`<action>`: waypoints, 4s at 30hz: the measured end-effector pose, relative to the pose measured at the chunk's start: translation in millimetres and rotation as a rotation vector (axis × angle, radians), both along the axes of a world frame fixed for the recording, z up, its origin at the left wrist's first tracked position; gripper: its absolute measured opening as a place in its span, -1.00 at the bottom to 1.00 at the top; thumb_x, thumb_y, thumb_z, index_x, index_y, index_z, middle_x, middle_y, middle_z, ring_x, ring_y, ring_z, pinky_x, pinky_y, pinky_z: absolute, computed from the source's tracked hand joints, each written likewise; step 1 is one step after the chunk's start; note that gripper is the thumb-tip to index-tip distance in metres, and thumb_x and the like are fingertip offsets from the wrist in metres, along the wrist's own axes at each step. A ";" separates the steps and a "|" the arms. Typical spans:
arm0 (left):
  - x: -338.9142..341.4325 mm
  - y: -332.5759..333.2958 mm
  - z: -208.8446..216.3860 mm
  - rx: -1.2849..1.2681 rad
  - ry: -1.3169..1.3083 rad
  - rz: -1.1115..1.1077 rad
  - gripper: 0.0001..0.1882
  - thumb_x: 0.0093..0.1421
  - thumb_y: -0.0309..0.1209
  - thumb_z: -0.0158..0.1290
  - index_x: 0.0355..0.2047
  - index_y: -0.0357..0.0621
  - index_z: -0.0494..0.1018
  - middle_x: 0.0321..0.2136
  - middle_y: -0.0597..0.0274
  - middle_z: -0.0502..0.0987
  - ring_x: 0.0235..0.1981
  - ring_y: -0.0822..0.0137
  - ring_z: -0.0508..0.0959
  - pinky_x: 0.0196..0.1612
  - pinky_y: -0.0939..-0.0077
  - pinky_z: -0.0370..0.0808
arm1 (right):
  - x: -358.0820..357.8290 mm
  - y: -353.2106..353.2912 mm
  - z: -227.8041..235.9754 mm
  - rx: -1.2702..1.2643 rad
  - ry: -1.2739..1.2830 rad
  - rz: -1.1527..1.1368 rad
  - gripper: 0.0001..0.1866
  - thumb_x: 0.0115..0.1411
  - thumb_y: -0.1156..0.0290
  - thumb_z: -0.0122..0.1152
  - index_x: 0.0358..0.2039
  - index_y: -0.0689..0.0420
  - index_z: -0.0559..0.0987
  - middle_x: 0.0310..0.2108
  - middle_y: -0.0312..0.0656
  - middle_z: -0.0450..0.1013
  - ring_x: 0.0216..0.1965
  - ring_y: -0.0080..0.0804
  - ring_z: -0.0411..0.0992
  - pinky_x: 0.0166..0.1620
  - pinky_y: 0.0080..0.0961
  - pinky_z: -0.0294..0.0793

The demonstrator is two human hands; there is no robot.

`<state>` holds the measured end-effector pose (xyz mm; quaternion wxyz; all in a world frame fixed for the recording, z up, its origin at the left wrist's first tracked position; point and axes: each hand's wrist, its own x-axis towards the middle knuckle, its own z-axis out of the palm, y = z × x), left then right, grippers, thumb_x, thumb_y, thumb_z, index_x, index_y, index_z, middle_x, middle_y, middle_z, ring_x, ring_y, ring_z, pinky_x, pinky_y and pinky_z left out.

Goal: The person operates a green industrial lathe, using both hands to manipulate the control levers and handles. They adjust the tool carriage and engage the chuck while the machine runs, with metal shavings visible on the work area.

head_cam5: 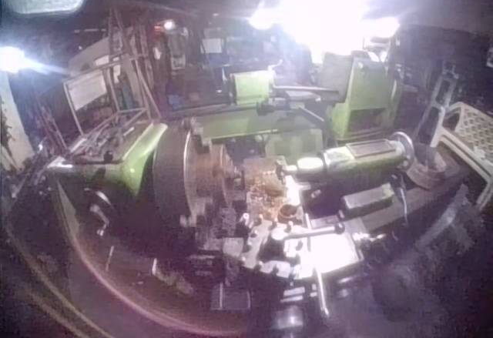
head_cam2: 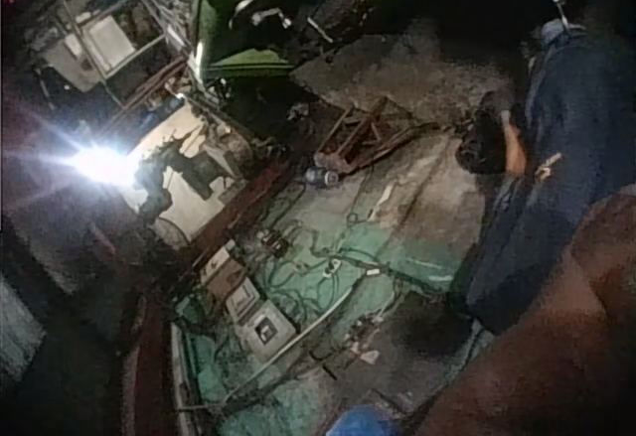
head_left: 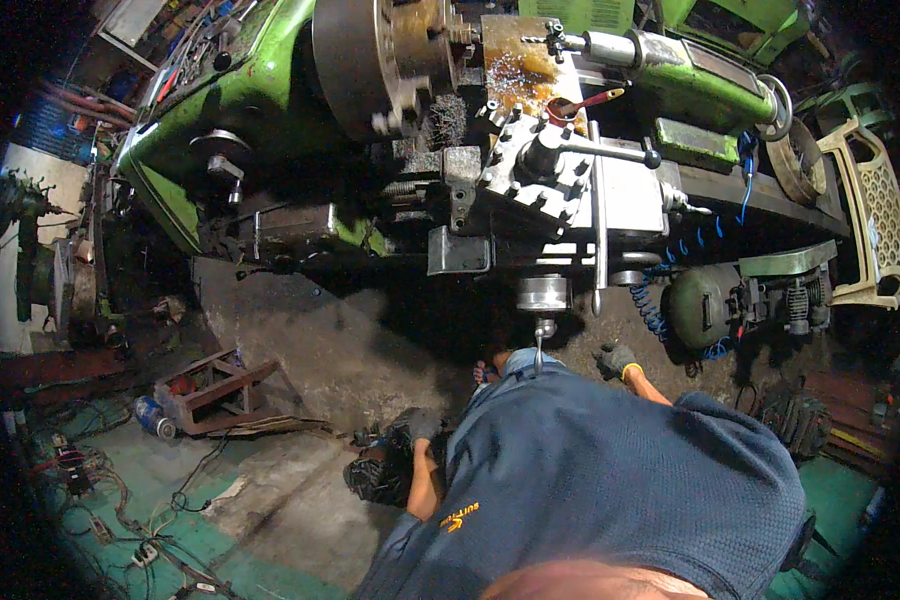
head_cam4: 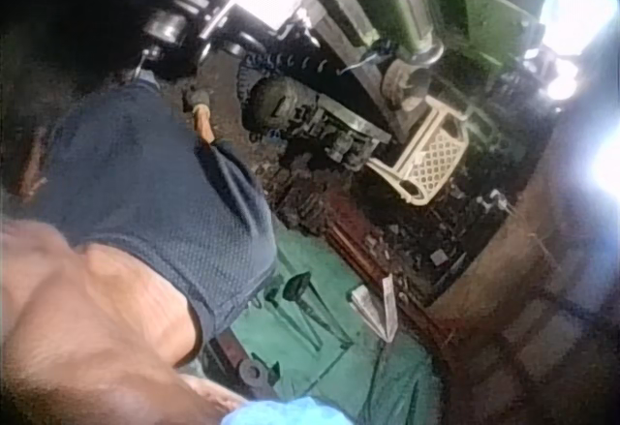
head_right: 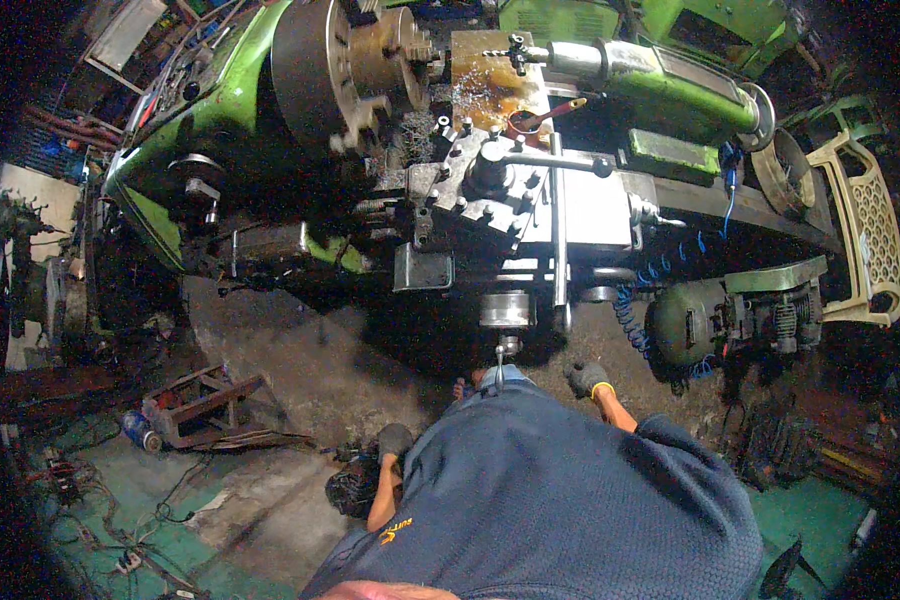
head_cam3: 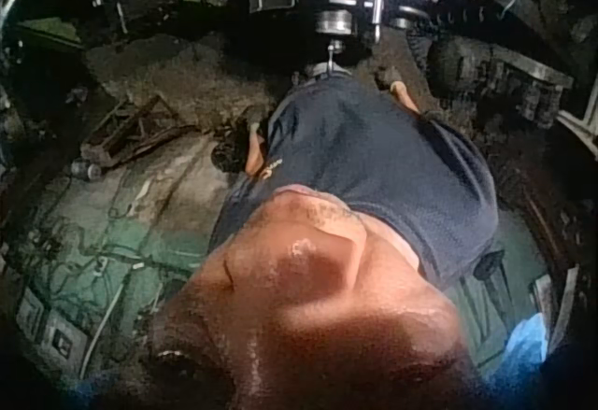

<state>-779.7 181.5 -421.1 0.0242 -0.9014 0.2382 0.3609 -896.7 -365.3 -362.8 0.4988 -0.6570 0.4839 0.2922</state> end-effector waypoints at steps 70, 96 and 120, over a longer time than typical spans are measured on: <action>15.7 0.8 -19.1 0.005 -0.018 -0.018 -0.67 0.05 -0.14 0.11 -0.35 -0.11 0.67 -0.26 -0.05 0.65 -0.23 -0.09 0.65 -0.12 0.08 0.58 | 24.9 11.2 21.3 -0.030 0.037 0.094 -0.57 0.30 0.04 0.15 -0.26 0.22 0.60 -0.47 -0.15 0.56 -0.54 -0.32 0.55 -0.45 -0.29 0.57; 234.6 -270.2 320.3 -1.327 -0.417 0.826 -0.72 0.29 -0.45 0.14 -0.01 -0.29 0.53 -0.15 0.22 0.61 -0.19 0.42 0.57 -0.09 0.47 0.53 | -38.4 -347.9 81.8 -1.181 -0.364 -0.011 -0.65 0.27 0.12 0.21 -0.22 0.18 0.65 -0.20 0.03 0.60 -0.18 0.04 0.54 -0.13 -0.17 0.49; 249.8 -462.9 372.8 -0.964 -0.956 0.269 -0.62 0.40 -0.18 -0.06 -0.08 -0.24 0.57 -0.07 0.05 0.60 0.02 0.12 0.52 0.15 0.21 0.38 | 422.9 -252.1 265.4 -0.256 -1.306 0.546 -0.66 0.24 0.09 0.28 -0.14 0.05 0.67 -0.29 -0.02 0.62 -0.30 -0.18 0.63 -0.21 -0.30 0.57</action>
